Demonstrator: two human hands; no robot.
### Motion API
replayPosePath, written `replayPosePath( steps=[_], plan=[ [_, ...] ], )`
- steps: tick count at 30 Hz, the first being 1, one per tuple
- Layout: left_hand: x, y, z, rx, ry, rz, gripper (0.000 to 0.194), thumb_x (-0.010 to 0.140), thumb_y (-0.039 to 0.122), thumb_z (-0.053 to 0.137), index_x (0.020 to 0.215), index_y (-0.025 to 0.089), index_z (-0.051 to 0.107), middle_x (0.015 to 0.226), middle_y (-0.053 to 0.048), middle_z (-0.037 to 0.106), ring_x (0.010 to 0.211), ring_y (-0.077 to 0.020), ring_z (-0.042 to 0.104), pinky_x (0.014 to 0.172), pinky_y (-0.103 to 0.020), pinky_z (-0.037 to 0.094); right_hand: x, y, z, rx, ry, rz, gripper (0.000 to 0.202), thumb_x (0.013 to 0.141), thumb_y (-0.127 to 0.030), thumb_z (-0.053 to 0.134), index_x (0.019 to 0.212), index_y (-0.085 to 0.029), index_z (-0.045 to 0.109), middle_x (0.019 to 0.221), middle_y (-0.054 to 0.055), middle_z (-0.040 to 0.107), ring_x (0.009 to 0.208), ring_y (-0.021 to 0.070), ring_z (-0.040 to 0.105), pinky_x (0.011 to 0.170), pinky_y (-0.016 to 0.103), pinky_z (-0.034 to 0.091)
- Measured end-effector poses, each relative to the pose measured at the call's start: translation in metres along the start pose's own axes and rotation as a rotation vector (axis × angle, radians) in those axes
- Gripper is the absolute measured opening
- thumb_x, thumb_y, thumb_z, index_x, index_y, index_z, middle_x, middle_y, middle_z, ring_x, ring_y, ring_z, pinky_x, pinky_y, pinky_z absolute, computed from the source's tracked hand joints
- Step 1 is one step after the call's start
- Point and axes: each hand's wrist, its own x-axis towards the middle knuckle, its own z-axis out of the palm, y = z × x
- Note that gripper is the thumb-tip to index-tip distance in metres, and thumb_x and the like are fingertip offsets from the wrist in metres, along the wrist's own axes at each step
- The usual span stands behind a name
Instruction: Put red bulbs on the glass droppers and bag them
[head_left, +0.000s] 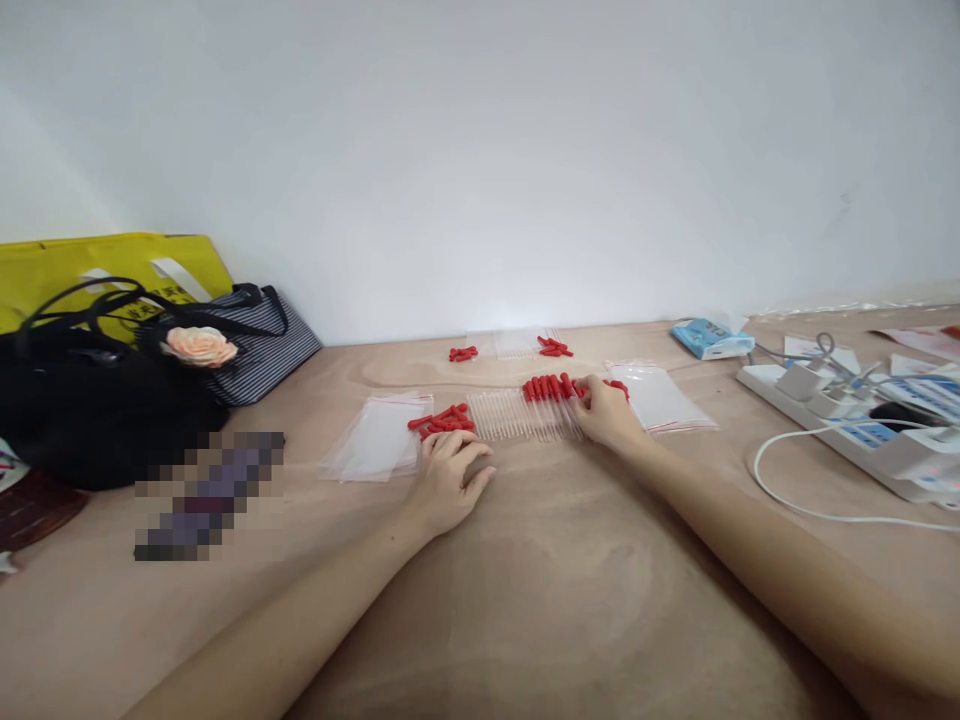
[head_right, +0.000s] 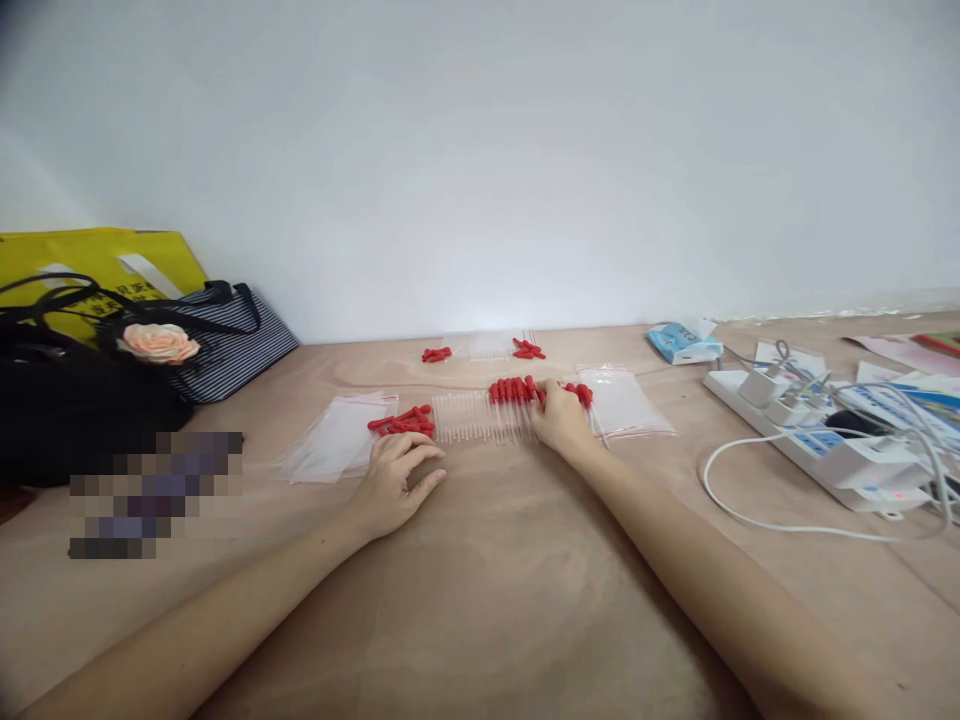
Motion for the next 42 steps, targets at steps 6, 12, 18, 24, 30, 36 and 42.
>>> replayPosePath(
  steps=[6,12,18,24,30,36,42],
  plan=[
    [0.000,-0.001,0.000,-0.007,-0.009,0.002,0.010,0.077,0.024,0.054,0.085,0.021,0.059,0.092,-0.003,0.058,0.091,-0.0194,0.051,0.087,-0.041,0.028,0.002,-0.007,0.009,-0.070,-0.040,-0.002,0.020,0.074,-0.013,0.045,0.090,-0.013,0.058,0.077,0.010,0.065,0.071,0.0208,0.059,0.060,0.027,0.039],
    [0.000,0.004,-0.001,0.056,0.036,-0.052,0.007,0.076,0.025,0.056,0.079,0.022,0.061,0.090,-0.002,0.060,0.093,-0.0206,0.051,0.090,-0.045,0.021,-0.001,-0.016,0.005,-0.128,-0.069,-0.014,0.019,0.077,-0.014,0.042,0.086,-0.012,0.059,0.088,0.013,0.062,0.082,0.0223,0.058,0.066,0.028,0.040],
    [0.008,-0.009,-0.007,0.174,0.192,-0.194,0.009,0.075,0.027,0.056,0.080,0.022,0.061,0.091,-0.004,0.060,0.093,-0.0221,0.051,0.087,-0.043,0.023,-0.007,-0.045,0.001,-0.178,-0.173,-0.058,0.023,0.082,-0.025,0.040,0.092,-0.020,0.060,0.102,0.007,0.060,0.091,0.0202,0.057,0.072,0.028,0.041],
    [0.012,-0.029,-0.015,0.265,0.237,-0.284,0.020,0.071,0.035,0.060,0.086,0.022,0.061,0.094,-0.007,0.058,0.096,-0.0261,0.049,0.084,-0.044,0.025,-0.001,-0.071,0.016,-0.213,-0.263,-0.009,0.024,0.080,-0.020,0.042,0.092,-0.014,0.062,0.100,0.013,0.061,0.091,0.0238,0.059,0.071,0.031,0.044],
    [0.009,-0.033,-0.012,0.266,0.207,-0.260,0.017,0.070,0.030,0.060,0.084,0.021,0.061,0.095,-0.006,0.058,0.094,-0.0243,0.050,0.085,-0.043,0.025,0.009,-0.083,0.021,-0.228,-0.329,0.076,0.028,0.074,-0.011,0.044,0.094,-0.007,0.062,0.097,0.020,0.062,0.087,0.0261,0.061,0.068,0.032,0.046],
    [0.012,-0.036,-0.009,0.216,0.196,-0.290,0.010,0.074,0.027,0.055,0.082,0.021,0.060,0.093,-0.005,0.060,0.092,-0.0242,0.051,0.083,-0.044,0.027,0.015,-0.087,0.020,-0.222,-0.379,0.145,0.030,0.073,-0.013,0.047,0.098,-0.009,0.062,0.098,0.019,0.062,0.087,0.0255,0.061,0.066,0.032,0.047],
    [0.013,-0.035,-0.009,0.134,0.236,-0.210,0.004,0.076,0.022,0.053,0.080,0.019,0.054,0.081,-0.003,0.063,0.084,-0.0218,0.056,0.087,-0.046,0.028,0.015,-0.086,0.015,-0.232,-0.389,0.135,0.029,0.076,-0.019,0.045,0.099,-0.010,0.061,0.099,0.017,0.062,0.088,0.0257,0.060,0.065,0.032,0.046]
  ],
)
